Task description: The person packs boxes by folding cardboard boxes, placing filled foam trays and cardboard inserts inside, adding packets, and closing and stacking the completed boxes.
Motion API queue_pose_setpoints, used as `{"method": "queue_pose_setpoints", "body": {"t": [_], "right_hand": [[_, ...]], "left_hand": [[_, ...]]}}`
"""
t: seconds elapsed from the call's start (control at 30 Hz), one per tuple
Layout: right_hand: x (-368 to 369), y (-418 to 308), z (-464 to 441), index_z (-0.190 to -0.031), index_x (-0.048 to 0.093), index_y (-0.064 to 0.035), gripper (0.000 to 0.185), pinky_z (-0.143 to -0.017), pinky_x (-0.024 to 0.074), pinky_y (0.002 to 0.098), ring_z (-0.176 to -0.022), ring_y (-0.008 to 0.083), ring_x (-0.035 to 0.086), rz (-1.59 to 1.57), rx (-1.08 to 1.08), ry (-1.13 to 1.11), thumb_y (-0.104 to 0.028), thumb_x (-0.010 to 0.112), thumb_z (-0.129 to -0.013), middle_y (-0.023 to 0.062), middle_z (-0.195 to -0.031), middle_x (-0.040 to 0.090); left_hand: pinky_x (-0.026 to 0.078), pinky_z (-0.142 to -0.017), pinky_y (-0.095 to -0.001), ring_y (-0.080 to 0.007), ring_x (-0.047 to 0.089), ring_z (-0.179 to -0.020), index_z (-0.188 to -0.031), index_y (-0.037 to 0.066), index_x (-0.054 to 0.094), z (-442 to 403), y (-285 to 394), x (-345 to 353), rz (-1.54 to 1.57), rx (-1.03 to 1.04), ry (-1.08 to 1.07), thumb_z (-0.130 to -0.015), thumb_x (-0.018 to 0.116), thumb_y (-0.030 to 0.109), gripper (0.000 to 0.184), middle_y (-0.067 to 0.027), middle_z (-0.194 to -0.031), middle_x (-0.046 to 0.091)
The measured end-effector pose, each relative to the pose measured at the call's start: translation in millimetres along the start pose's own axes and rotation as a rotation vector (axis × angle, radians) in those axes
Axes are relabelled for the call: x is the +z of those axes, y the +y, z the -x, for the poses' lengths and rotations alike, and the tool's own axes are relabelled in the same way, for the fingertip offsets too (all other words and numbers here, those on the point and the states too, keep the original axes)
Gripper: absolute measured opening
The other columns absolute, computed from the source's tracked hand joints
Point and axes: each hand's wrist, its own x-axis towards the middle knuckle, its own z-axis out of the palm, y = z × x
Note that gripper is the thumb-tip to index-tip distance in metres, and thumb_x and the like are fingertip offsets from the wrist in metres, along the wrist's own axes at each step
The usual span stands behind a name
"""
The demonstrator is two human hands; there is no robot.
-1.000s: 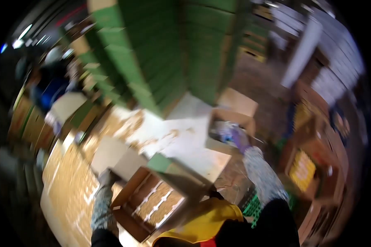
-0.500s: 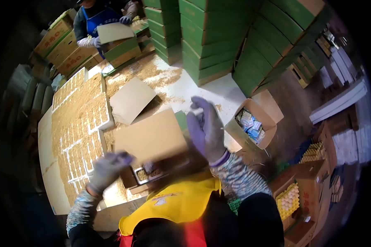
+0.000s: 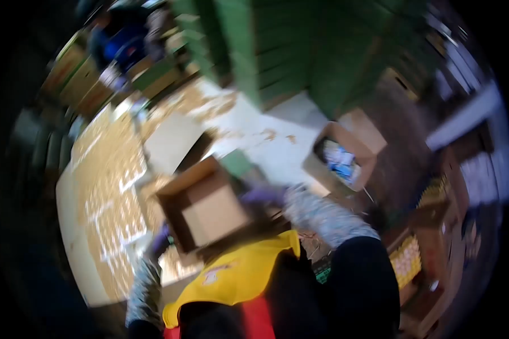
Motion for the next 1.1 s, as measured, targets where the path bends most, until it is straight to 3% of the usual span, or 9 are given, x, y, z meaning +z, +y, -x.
{"method": "queue_pose_setpoints", "body": {"t": [0.07, 0.27, 0.33, 0.4, 0.47, 0.53, 0.7, 1.0, 1.1], "right_hand": [[26, 96, -23, -0.145, 0.021, 0.0101, 0.109, -0.112, 0.0288, 0.0402, -0.135, 0.0403, 0.036, 0.763, 0.269, 0.317, -0.058, 0.071, -0.076, 0.0338, -0.142, 0.037], [-34, 54, 30, -0.141, 0.033, 0.0066, 0.094, -0.108, 0.0353, 0.0386, -0.130, 0.0297, 0.043, 0.331, 0.202, 0.272, -0.053, 0.072, -0.080, 0.0241, -0.143, 0.041], [-68, 46, 72, -0.143, 0.037, -0.0026, 0.077, -0.108, 0.0345, 0.0407, -0.129, 0.0254, 0.043, 0.103, -0.474, 0.794, -0.039, 0.072, -0.086, 0.0158, -0.144, 0.043], [-110, -3, 147, -0.145, 0.037, -0.0108, 0.077, -0.104, 0.0383, 0.0437, -0.123, 0.0306, 0.048, 1.147, 0.040, 1.227, -0.042, 0.069, -0.083, 0.0171, -0.137, 0.047], [-138, 76, 180, -0.110, 0.061, -0.0136, 0.030, -0.081, 0.0446, 0.0452, -0.089, 0.0288, 0.061, 1.174, 0.502, 0.905, -0.028, 0.062, -0.083, 0.0115, -0.096, 0.064], [-134, 118, 197, -0.089, 0.059, -0.0197, 0.010, -0.067, 0.0435, 0.0419, -0.073, 0.0215, 0.061, 1.245, 0.320, 1.051, -0.026, 0.062, -0.082, 0.0047, -0.075, 0.058], [-131, 117, 199, -0.108, 0.060, -0.0228, 0.029, -0.071, 0.0448, 0.0365, -0.074, 0.0196, 0.059, 1.298, 0.206, 1.159, -0.027, 0.068, -0.080, -0.0024, -0.084, 0.059], [-54, 40, 128, -0.145, 0.038, -0.0127, 0.072, -0.107, 0.0373, 0.0454, -0.128, 0.0391, 0.042, 0.841, -0.309, 0.498, -0.029, 0.068, -0.081, 0.0202, -0.140, 0.041], [2, 84, 70, -0.153, 0.016, -0.0177, 0.112, -0.106, 0.0336, 0.0583, -0.135, 0.0535, 0.025, 1.273, 0.021, 0.249, -0.046, 0.080, -0.066, 0.0259, -0.153, 0.021]], "left_hand": [[0.044, -0.065, -0.0262, -0.0107, 0.055, -0.078, -0.113, 0.004, 0.054, -31, -26, 34, -0.047, -0.001, 0.082, -0.089, 0.065, 0.038, 0.043, -0.0017, -0.094, 0.058], [0.031, -0.059, -0.0238, -0.0053, 0.037, -0.065, -0.078, 0.014, 0.056, -29, 60, 108, -0.050, 0.042, -0.005, -0.099, 0.050, 0.029, 0.026, 0.0079, -0.072, 0.043], [0.042, -0.077, -0.0254, -0.0090, 0.053, -0.087, -0.099, 0.007, 0.063, -82, 51, 114, -0.064, 0.206, -0.111, -0.101, 0.048, 0.028, 0.026, 0.0019, -0.092, 0.058], [0.027, -0.115, -0.0341, -0.0166, 0.044, -0.131, -0.139, 0.000, 0.044, -130, 64, 167, 0.233, 0.263, 0.060, -0.099, 0.051, 0.033, 0.053, -0.0097, -0.144, 0.045], [0.017, -0.120, -0.0343, -0.0209, 0.026, -0.143, -0.147, -0.003, 0.029, -165, 93, 249, 0.316, 0.189, 0.038, -0.101, 0.047, 0.032, 0.060, -0.0150, -0.155, 0.025], [0.016, -0.120, -0.0340, -0.0220, 0.023, -0.144, -0.147, -0.006, 0.025, -223, 86, 296, 0.307, 0.280, -0.056, -0.102, 0.042, 0.029, 0.059, -0.0164, -0.156, 0.024], [0.040, -0.101, -0.0346, -0.0244, 0.049, -0.117, -0.150, -0.003, 0.002, -320, 72, 382, 0.532, 0.121, -0.118, -0.089, 0.066, 0.018, 0.091, -0.0190, -0.134, 0.047], [0.038, -0.107, -0.0426, -0.0290, 0.046, -0.130, -0.135, -0.001, 0.048, -112, 43, 132, -1.166, 0.619, -0.087, -0.080, 0.075, 0.027, 0.068, -0.0207, -0.138, 0.050], [0.029, -0.107, -0.0622, -0.0575, 0.018, -0.137, -0.152, 0.007, 0.013, 2, -14, 80, -1.618, -0.191, -0.065, -0.059, 0.085, 0.047, 0.125, -0.0274, -0.156, 0.007]]}}
